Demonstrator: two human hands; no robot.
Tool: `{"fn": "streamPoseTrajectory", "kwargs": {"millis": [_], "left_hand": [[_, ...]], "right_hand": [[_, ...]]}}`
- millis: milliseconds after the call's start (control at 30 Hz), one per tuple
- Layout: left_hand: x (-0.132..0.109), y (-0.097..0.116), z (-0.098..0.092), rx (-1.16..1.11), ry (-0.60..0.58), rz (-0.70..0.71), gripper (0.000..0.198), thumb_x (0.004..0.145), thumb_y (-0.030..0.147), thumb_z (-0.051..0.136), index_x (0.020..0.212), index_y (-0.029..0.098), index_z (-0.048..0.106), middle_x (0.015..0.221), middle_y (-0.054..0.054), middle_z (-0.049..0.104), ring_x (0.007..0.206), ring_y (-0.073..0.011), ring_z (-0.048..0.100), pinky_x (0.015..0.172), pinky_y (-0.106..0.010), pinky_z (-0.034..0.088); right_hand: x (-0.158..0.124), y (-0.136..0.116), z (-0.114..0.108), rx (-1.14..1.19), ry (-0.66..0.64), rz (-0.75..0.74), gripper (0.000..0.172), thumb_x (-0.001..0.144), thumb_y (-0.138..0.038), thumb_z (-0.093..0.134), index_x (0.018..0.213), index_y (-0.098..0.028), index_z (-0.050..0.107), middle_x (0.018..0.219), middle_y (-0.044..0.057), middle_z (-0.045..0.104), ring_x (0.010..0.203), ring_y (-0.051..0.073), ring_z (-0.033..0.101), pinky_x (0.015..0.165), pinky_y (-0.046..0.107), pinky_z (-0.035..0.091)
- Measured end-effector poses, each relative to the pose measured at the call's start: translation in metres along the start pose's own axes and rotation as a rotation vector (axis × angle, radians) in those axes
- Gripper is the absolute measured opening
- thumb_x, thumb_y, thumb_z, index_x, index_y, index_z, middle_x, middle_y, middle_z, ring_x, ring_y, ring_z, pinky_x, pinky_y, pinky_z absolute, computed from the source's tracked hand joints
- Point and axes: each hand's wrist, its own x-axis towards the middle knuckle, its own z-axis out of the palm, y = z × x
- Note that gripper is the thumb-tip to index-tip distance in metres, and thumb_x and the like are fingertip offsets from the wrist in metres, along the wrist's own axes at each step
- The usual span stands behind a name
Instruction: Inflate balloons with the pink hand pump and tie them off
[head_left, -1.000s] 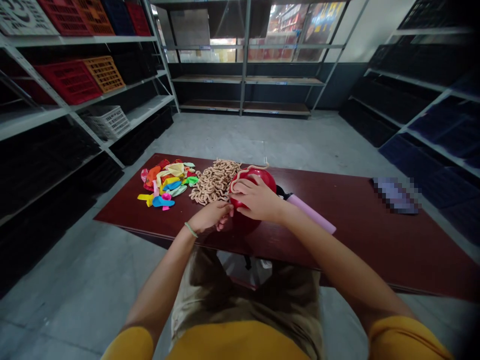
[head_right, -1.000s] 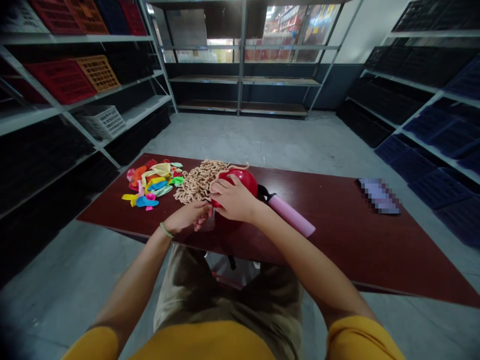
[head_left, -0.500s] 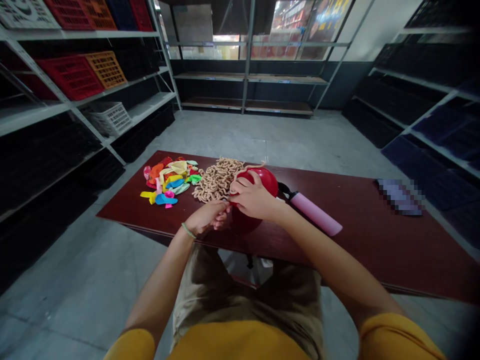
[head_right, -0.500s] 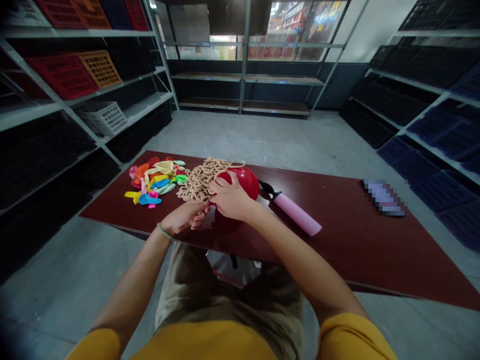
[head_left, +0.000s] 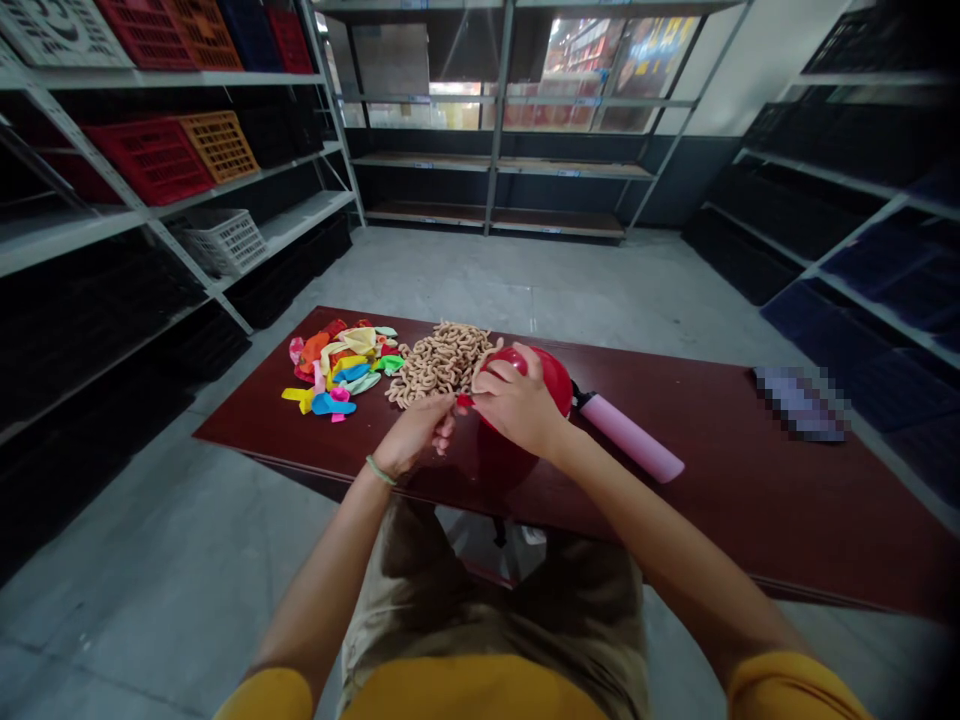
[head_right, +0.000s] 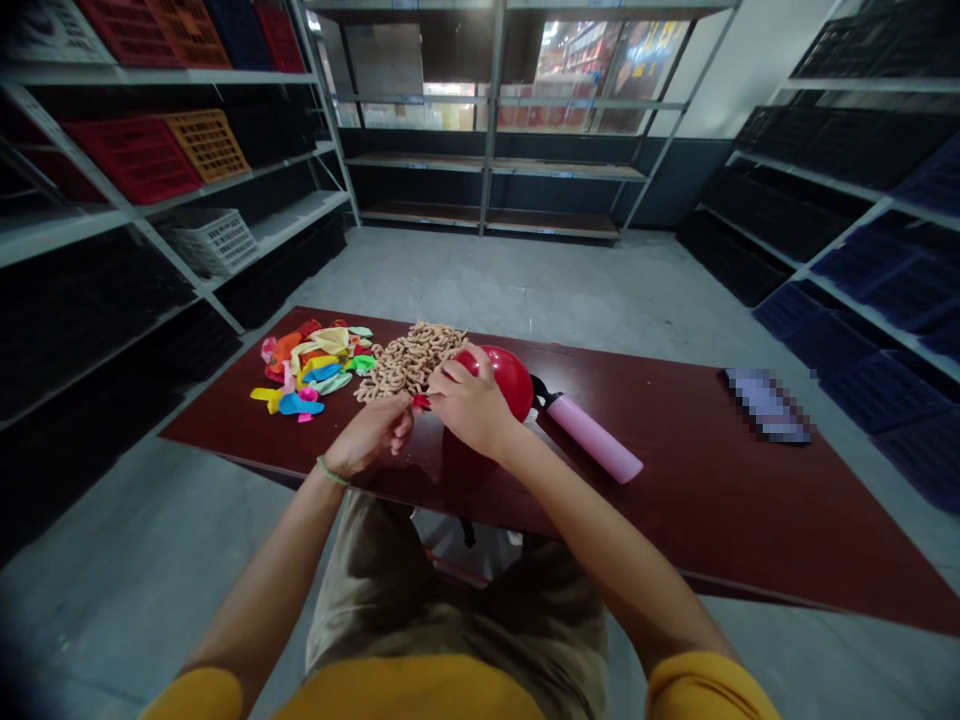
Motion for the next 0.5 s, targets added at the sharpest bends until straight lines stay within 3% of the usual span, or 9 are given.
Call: {"fn": "streamPoseTrajectory", "kwargs": {"millis": [100, 167, 300, 400, 500], "left_hand": [[0.003, 0.002, 0.004, 0.082, 0.242, 0.331, 0.032, 0.086, 0.044, 0.062, 0.104, 0.018, 0.064, 0.071, 0.001, 0.056, 0.056, -0.0105, 0.052, 0.051, -0.021, 0.044], [0.005, 0.007, 0.01, 0.182, 0.31, 0.477, 0.035, 0.083, 0.039, 0.067, 0.112, 0.019, 0.068, 0.086, -0.003, 0.063, 0.071, -0.0133, 0.057, 0.063, -0.023, 0.048], [0.006, 0.02, 0.028, 0.368, 0.245, 0.565, 0.038, 0.082, 0.037, 0.07, 0.118, 0.025, 0.071, 0.108, -0.007, 0.063, 0.088, -0.0183, 0.059, 0.071, -0.026, 0.049], [0.007, 0.028, 0.044, 0.446, 0.217, 0.601, 0.034, 0.081, 0.035, 0.072, 0.113, 0.027, 0.074, 0.103, -0.006, 0.065, 0.091, -0.0192, 0.059, 0.074, -0.027, 0.048], [0.01, 0.031, 0.056, 0.456, 0.285, 0.643, 0.016, 0.08, 0.032, 0.073, 0.091, 0.023, 0.078, 0.09, -0.005, 0.066, 0.085, -0.0187, 0.059, 0.075, -0.028, 0.046]], "right_hand": [[-0.001, 0.011, -0.015, 0.12, 0.077, 0.154, 0.021, 0.093, -0.031, 0.056, 0.083, -0.029, 0.074, 0.099, 0.0, 0.069, 0.106, 0.023, 0.052, 0.111, 0.054, 0.013], [-0.002, 0.018, -0.024, 0.213, 0.115, 0.234, 0.021, 0.092, -0.035, 0.058, 0.08, -0.028, 0.074, 0.095, 0.0, 0.067, 0.103, 0.021, 0.053, 0.108, 0.052, 0.018], [-0.007, 0.021, -0.032, 0.326, 0.137, 0.287, 0.024, 0.092, -0.037, 0.058, 0.077, -0.028, 0.074, 0.089, 0.0, 0.064, 0.097, 0.019, 0.054, 0.102, 0.047, 0.023], [-0.013, 0.019, -0.03, 0.363, 0.133, 0.296, 0.025, 0.093, -0.037, 0.056, 0.079, -0.029, 0.075, 0.089, 0.0, 0.064, 0.098, 0.02, 0.053, 0.1, 0.046, 0.024], [-0.018, 0.018, -0.027, 0.378, 0.138, 0.295, 0.024, 0.093, -0.038, 0.056, 0.081, -0.029, 0.075, 0.089, 0.001, 0.064, 0.098, 0.02, 0.052, 0.1, 0.046, 0.024]]}}
